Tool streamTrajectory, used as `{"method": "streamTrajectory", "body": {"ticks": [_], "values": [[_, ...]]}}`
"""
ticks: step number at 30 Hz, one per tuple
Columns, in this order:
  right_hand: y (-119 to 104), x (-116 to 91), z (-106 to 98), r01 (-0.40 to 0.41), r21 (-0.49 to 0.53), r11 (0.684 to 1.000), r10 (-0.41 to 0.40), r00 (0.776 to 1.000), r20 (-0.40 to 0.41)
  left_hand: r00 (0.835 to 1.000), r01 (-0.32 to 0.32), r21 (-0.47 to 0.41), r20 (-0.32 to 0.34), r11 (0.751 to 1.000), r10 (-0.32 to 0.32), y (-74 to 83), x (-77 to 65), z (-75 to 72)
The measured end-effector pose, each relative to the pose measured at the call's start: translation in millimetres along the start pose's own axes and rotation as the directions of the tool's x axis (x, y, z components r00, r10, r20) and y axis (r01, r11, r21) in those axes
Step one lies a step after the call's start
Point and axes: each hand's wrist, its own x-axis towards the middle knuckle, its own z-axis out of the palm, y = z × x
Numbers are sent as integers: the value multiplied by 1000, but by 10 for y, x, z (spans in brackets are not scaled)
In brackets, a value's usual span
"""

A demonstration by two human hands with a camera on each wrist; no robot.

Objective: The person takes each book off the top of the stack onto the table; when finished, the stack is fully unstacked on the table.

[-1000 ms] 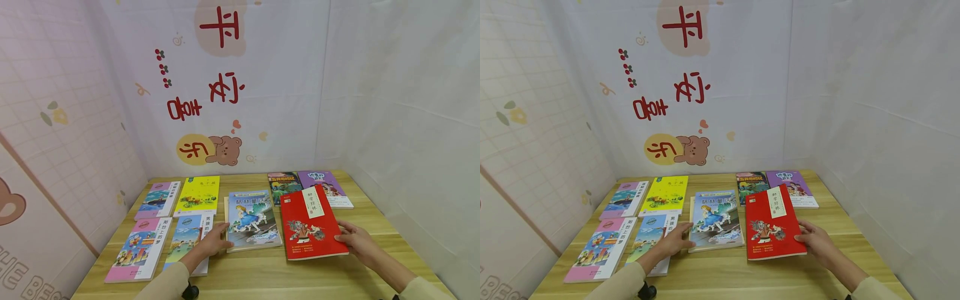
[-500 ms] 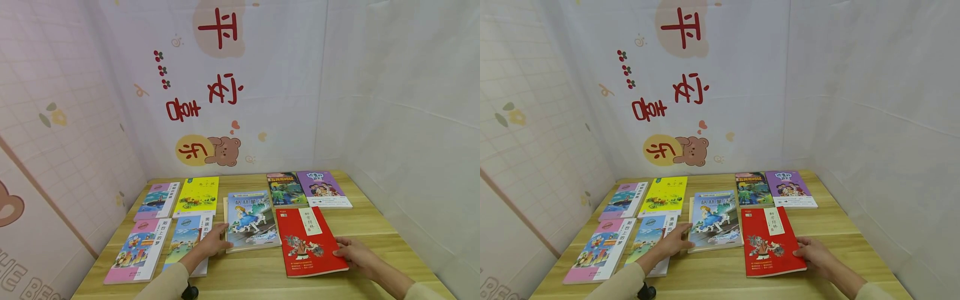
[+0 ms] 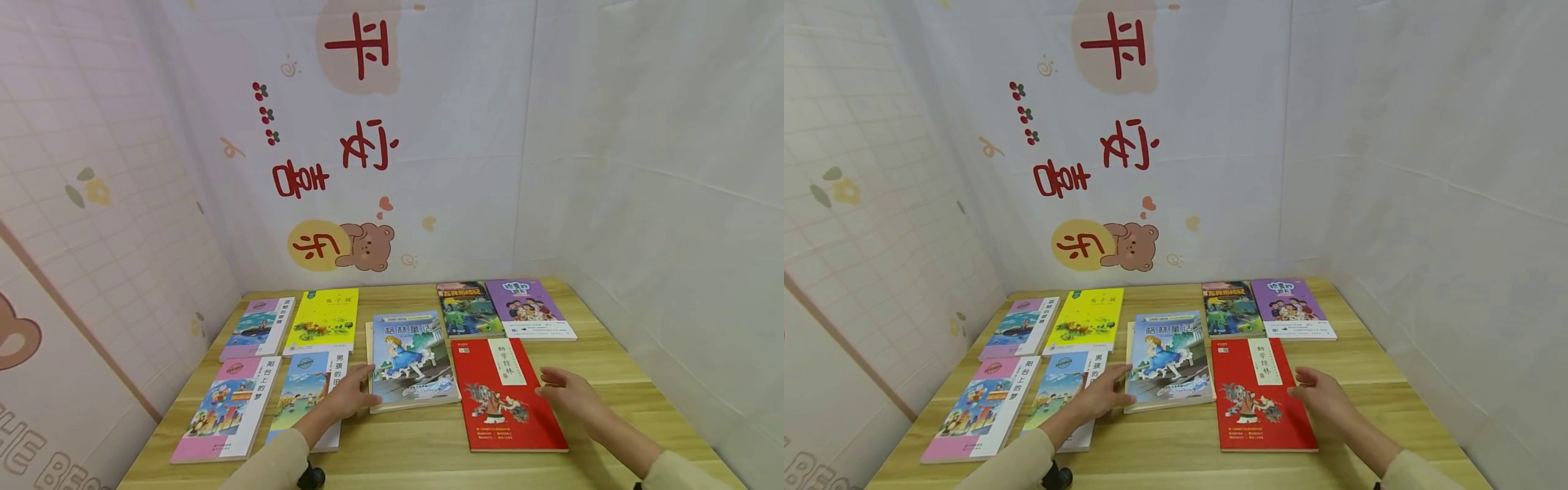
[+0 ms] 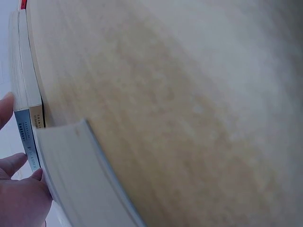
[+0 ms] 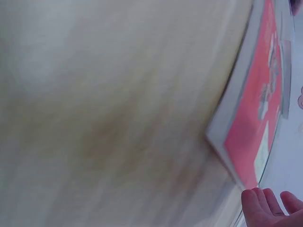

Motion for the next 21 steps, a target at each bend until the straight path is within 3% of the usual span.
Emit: {"method": "streamTrajectory", "body": {"ticks": [7, 21], "values": [[-186, 71, 155, -59, 158, 986, 52, 997, 51, 1000, -2, 0, -4, 1000, 2, -5, 7, 4], [-653, 326, 725, 8, 317, 949, -35, 996, 80, 1000, -7, 7, -14, 1000, 7, -8, -8, 0]]}}
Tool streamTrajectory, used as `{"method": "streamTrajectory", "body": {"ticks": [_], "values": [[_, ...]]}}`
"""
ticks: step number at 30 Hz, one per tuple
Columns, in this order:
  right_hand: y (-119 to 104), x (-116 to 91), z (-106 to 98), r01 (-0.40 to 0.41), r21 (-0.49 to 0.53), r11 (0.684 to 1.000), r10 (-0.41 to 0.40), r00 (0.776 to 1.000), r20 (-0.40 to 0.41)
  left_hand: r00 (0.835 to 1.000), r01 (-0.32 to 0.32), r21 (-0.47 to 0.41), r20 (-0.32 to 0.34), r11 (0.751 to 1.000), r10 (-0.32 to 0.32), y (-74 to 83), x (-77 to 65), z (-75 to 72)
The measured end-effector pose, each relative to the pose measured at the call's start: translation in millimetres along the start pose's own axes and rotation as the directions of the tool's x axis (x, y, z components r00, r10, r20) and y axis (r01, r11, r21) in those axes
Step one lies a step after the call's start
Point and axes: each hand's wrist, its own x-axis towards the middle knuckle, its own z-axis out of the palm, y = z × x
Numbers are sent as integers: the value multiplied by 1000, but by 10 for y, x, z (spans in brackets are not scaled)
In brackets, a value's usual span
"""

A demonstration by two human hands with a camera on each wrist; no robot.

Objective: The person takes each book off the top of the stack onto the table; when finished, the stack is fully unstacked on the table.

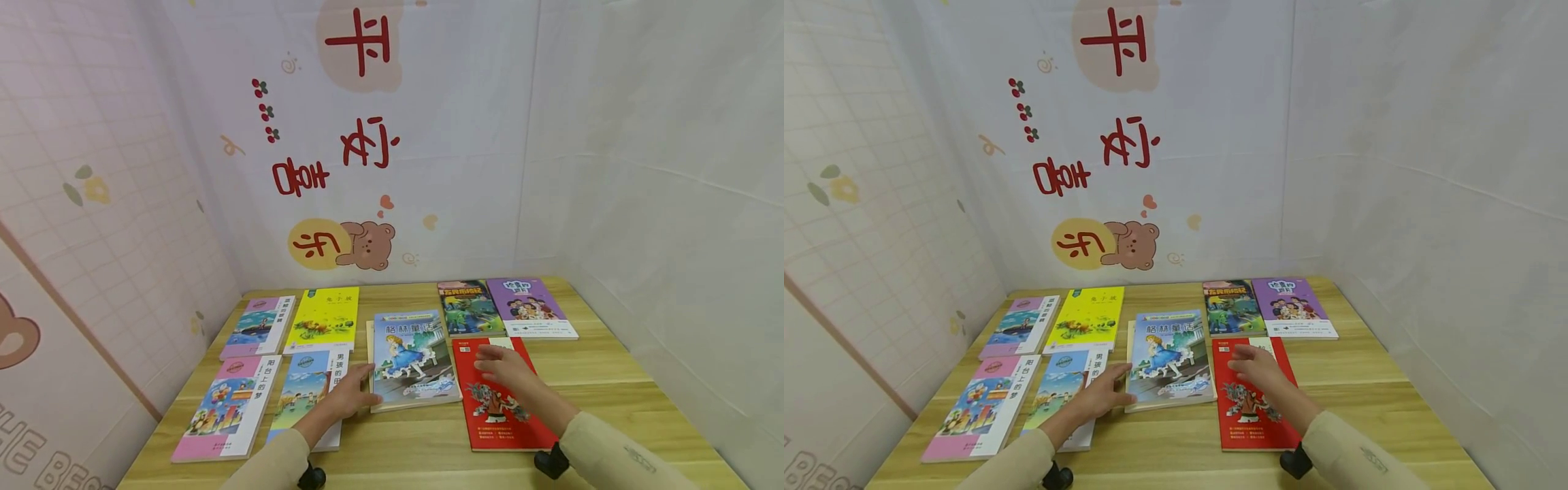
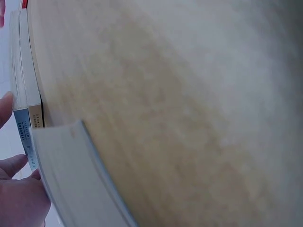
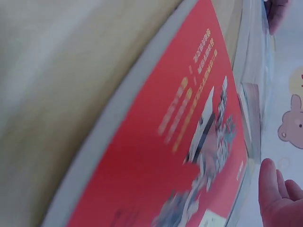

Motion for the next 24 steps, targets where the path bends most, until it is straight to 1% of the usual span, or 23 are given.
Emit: {"method": "streamTrajectory", "body": {"ticks": [7, 12, 14, 19, 24], "values": [[29, 176, 283, 5, 10, 1000, -6, 1000, 22, 1000, -3, 5, -9, 1000, 3, -22, 6, -8], [52, 277, 414, -23, 14, 1000, 22, 999, 26, 1000, -10, 4, -6, 1000, 10, -29, 12, -15], [56, 303, 449, -37, 9, 999, 36, 999, 21, 1000, -18, 3, 0, 1000, 18, -29, 14, -18], [80, 322, 488, -72, -13, 997, 72, 997, -3, 1000, -13, 11, 10, 1000, 13, -28, 14, -12], [89, 328, 486, -77, -16, 997, 77, 997, 9, 1000, -12, 10, 14, 1000, 12, -27, 4, -15]]}}
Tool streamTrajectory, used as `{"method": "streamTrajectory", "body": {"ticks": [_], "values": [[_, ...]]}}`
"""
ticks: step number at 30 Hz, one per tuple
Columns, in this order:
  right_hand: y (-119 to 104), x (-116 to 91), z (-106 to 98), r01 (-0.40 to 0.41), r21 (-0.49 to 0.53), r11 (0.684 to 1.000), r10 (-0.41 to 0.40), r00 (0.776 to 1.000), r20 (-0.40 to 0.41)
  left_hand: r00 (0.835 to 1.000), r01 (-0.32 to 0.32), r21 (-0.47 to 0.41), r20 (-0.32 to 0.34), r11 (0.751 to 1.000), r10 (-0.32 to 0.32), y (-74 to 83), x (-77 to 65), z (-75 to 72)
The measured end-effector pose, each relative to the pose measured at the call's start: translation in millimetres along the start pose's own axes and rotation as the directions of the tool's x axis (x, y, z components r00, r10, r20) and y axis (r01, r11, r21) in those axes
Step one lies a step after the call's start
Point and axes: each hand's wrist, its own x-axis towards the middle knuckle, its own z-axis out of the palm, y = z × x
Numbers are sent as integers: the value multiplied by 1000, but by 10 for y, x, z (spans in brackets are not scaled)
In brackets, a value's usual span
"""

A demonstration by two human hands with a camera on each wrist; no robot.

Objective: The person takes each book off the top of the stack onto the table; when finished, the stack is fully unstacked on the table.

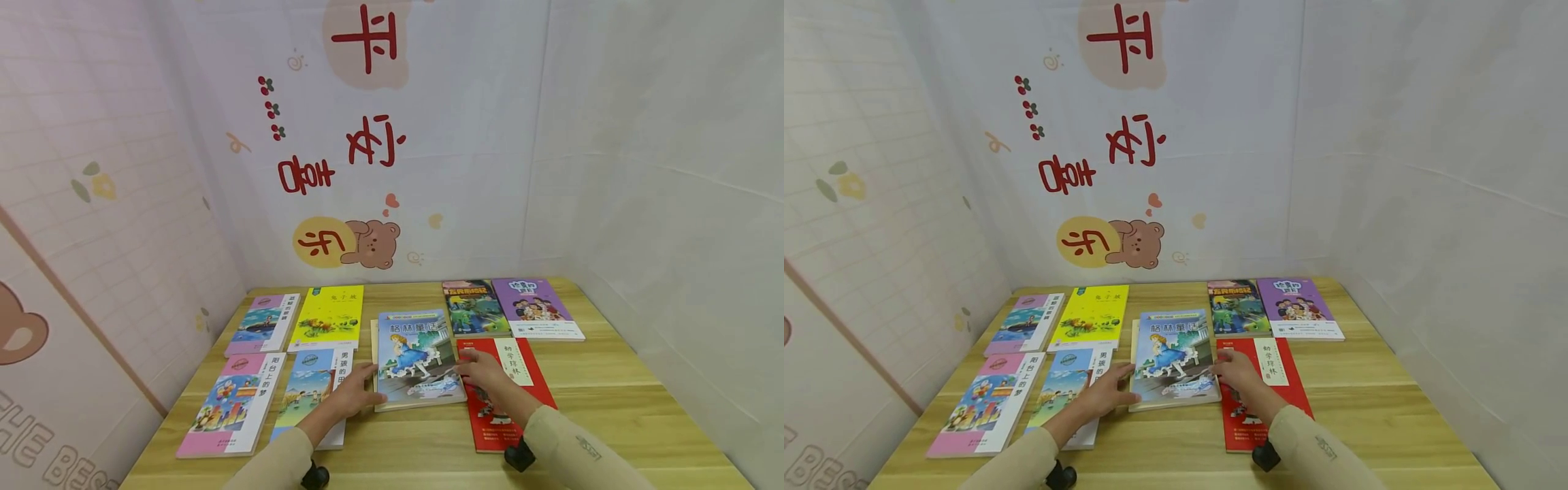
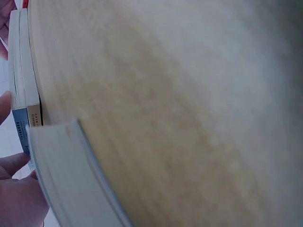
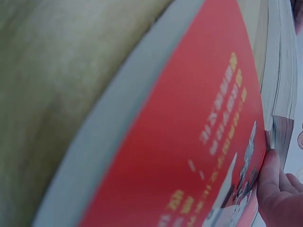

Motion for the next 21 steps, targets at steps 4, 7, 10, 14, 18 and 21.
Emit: {"method": "streamTrajectory", "body": {"ticks": [4, 7, 10, 14, 18, 21], "values": [[-5, 11, 0, -1, 6, 1000, 1, 1000, 2, 1000, 0, -18, 12, 1000, 1, -8, -3, -10], [-8, 19, 5, 0, 10, 1000, 0, 1000, 3, 1000, -5, -26, 23, 1000, 6, -19, -8, -21], [-8, 17, 2, -4, 4, 1000, 4, 1000, -6, 999, -6, -45, 47, 999, 8, -19, -25, -36], [9, 10, -12, -15, -12, 1000, 15, 1000, -20, 997, -4, -72, 74, 997, 9, 2, -53, -43], [12, 10, -23, -8, -10, 1000, 7, 1000, -20, 997, -12, -77, 75, 997, 18, 34, -73, -37], [5, 13, -26, -4, -8, 1000, 4, 1000, -23, 997, -18, -71, 70, 997, 23, 47, -78, -32]]}}
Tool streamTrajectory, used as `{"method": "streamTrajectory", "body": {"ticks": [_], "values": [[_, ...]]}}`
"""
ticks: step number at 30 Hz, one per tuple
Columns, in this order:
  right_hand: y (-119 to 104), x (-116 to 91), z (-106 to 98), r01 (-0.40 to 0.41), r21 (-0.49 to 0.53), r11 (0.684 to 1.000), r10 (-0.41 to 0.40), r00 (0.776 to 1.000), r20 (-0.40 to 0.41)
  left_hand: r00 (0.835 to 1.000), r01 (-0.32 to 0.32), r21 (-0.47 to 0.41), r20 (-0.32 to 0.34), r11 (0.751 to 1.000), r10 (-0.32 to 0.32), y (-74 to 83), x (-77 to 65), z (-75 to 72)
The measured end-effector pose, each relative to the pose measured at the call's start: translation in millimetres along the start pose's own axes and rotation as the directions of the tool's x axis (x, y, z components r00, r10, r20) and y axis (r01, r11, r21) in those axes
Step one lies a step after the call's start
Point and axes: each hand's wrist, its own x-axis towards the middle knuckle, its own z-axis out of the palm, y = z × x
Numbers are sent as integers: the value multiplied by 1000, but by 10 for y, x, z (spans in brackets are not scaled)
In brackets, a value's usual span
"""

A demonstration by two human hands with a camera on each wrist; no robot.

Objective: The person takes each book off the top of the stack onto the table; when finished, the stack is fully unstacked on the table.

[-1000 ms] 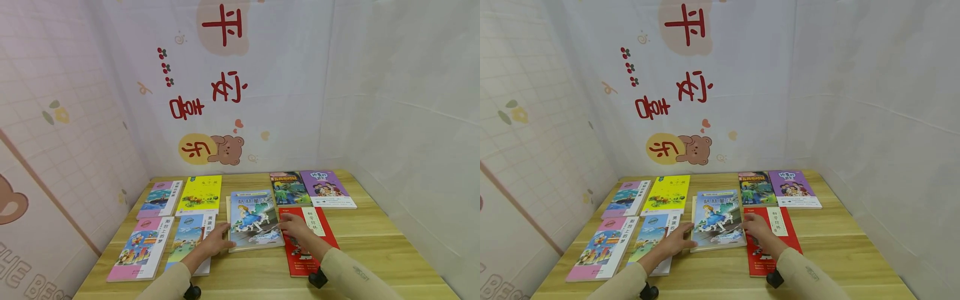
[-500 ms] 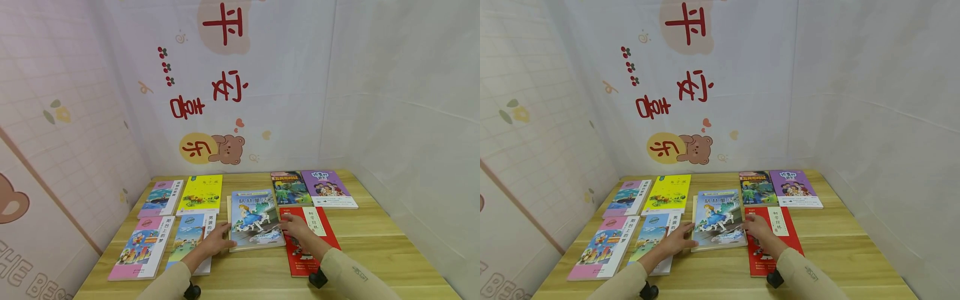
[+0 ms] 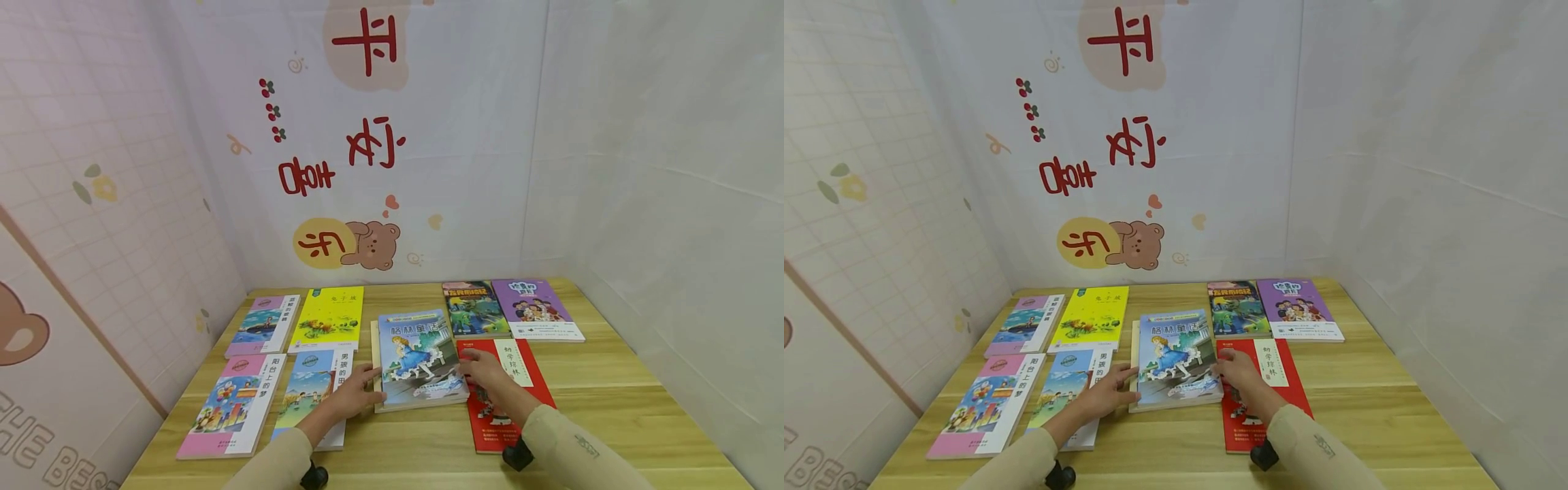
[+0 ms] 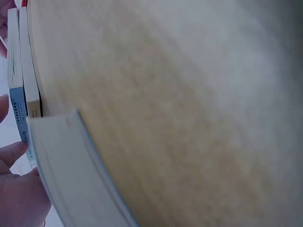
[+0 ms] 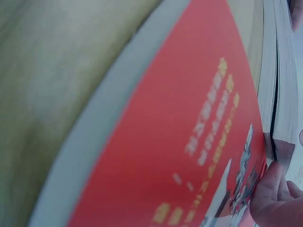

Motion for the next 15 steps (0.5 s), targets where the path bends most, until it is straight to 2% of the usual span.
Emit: {"method": "streamTrajectory", "body": {"ticks": [4, 8, 15], "values": [[-7, 11, 3, -28, 29, 999, 28, 1000, 2, 1000, 5, 8, -2, 1000, -5, 8, 0, 0], [-28, 31, 16, -43, 108, 993, 40, 999, 28, 1000, 13, 9, -2, 1000, -13, 6, 9, -4], [-41, 35, 32, -28, 162, 986, 16, 997, 74, 1000, 11, -2, 1, 1000, -11, -17, 16, -5]]}}
